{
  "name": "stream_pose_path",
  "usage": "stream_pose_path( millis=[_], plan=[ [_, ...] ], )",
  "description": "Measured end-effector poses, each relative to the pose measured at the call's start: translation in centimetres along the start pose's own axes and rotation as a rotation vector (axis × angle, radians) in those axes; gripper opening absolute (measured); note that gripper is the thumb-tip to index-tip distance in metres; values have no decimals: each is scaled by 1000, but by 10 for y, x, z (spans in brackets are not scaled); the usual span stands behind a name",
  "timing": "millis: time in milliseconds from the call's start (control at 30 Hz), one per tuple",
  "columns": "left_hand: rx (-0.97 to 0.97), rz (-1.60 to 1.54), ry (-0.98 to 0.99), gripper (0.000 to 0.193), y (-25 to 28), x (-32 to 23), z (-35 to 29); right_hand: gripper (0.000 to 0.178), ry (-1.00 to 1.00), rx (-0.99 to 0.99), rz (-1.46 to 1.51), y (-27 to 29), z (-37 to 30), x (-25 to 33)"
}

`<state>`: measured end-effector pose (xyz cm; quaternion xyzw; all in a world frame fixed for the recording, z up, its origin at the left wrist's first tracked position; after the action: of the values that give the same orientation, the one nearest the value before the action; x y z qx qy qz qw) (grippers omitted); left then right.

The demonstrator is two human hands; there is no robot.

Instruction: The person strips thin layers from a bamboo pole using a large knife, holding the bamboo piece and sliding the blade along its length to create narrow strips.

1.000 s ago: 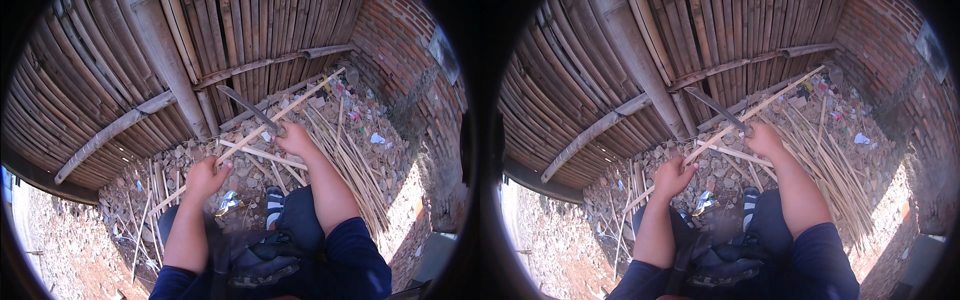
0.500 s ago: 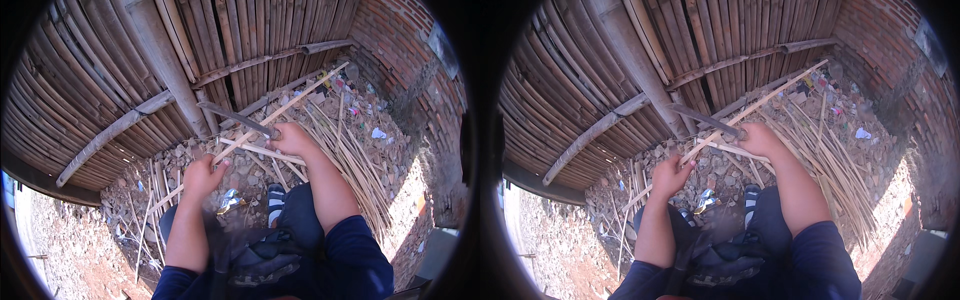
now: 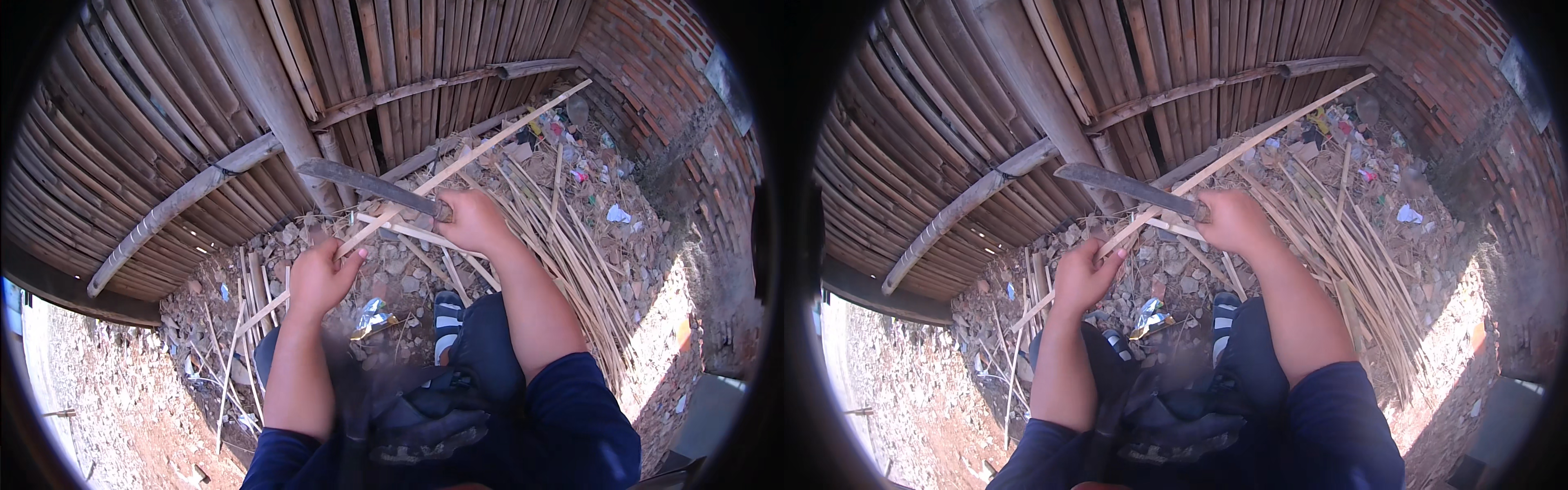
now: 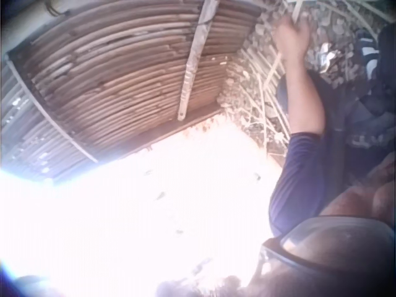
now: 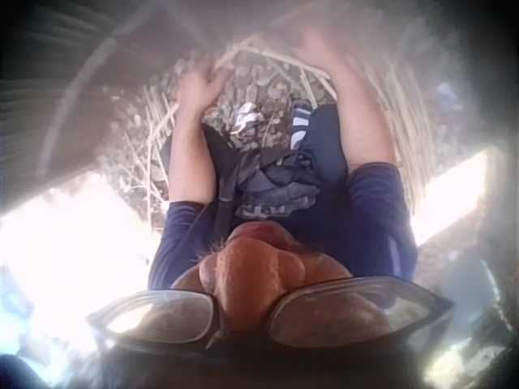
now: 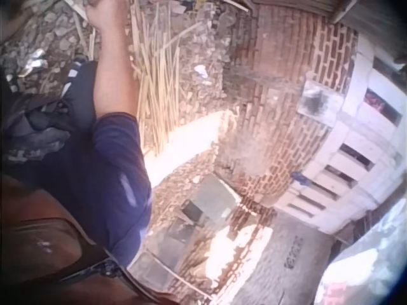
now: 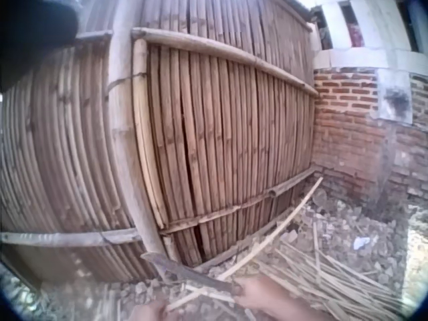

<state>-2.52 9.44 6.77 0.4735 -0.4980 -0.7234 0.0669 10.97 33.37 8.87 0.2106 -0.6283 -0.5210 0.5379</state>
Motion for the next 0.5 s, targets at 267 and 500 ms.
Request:
stream_pose_path(
  millis=[267, 500],
  plan=[
    [-82, 5, -47, 45, 5, 5, 5, 50, -326, -301, 166, 24, 2, -91],
    [-74, 21, -48, 40, -5, -6, 2, 42, -119, 13, 43, -4, 1, -17]
  ],
)
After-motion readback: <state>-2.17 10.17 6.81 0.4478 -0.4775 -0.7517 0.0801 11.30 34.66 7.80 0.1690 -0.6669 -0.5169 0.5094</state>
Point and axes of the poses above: each hand's wrist, its own z-axis towards the middle knuckle, its own y-axis out of the back of the hand, x = y × z, the point moved 6 cm from there along z, towards the middle knuckle, and after that the axes turned 1 degree about z, right-handed, at the moved point
